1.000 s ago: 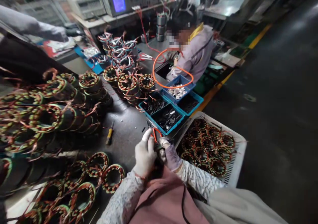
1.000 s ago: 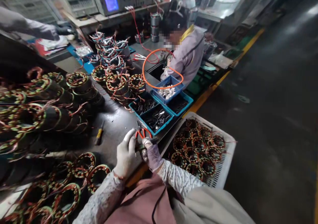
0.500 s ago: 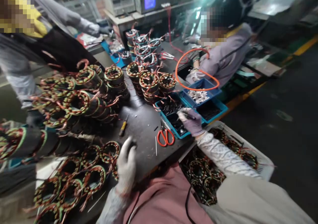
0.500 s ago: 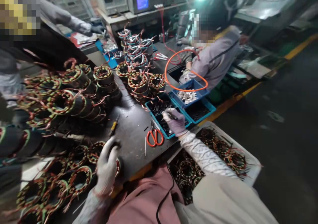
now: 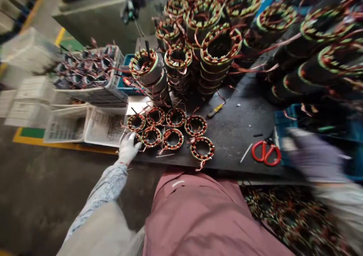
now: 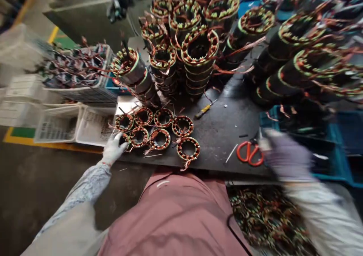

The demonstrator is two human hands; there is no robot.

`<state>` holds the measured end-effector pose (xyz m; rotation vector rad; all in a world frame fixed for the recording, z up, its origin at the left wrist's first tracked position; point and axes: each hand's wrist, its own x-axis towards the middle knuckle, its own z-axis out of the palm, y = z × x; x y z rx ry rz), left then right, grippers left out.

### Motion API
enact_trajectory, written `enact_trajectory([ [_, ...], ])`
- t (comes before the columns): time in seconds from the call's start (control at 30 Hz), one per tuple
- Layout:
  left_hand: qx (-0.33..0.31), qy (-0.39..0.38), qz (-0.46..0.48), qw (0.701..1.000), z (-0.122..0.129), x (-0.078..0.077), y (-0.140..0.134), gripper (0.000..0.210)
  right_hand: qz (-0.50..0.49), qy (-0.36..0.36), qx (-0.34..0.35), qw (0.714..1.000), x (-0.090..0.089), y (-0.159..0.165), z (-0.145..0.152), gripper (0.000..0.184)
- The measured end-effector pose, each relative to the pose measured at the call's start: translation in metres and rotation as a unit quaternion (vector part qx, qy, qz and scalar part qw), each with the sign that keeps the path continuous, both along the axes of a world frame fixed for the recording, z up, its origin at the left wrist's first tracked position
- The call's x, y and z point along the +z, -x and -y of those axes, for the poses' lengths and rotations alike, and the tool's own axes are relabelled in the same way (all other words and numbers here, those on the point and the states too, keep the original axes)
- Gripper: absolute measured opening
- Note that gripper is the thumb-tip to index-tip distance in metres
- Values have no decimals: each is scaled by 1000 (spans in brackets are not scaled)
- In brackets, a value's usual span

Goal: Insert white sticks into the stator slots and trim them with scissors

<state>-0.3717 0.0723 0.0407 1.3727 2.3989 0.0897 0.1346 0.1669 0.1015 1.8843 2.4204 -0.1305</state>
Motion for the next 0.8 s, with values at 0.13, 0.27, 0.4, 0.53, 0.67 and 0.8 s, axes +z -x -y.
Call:
enact_trajectory([
  [0.13, 28, 26, 11, 999, -14, -25, -1, 75, -1, 57, 173, 983, -34, 95, 19, 54],
  [0.27, 108, 14, 10, 994, -13, -42, -33, 99, 76, 99, 224, 967, -84, 181, -11, 73],
  [0.4, 145, -3, 46, 988, -5, -54, -36, 99, 129, 135, 210, 960, -96, 204, -32, 66],
  [0.53, 154, 58, 29, 986, 6, -54, -11, 97, 130, 149, 165, 966, -93, 190, -20, 57],
  [0.67, 126, 146, 22, 981, 2, -55, 5, 94, 123, 157, 132, 971, -96, 179, -11, 51],
  [0.8, 136, 192, 8, 972, -15, -60, 5, 97, 117, 181, 135, 967, -97, 181, -16, 45],
])
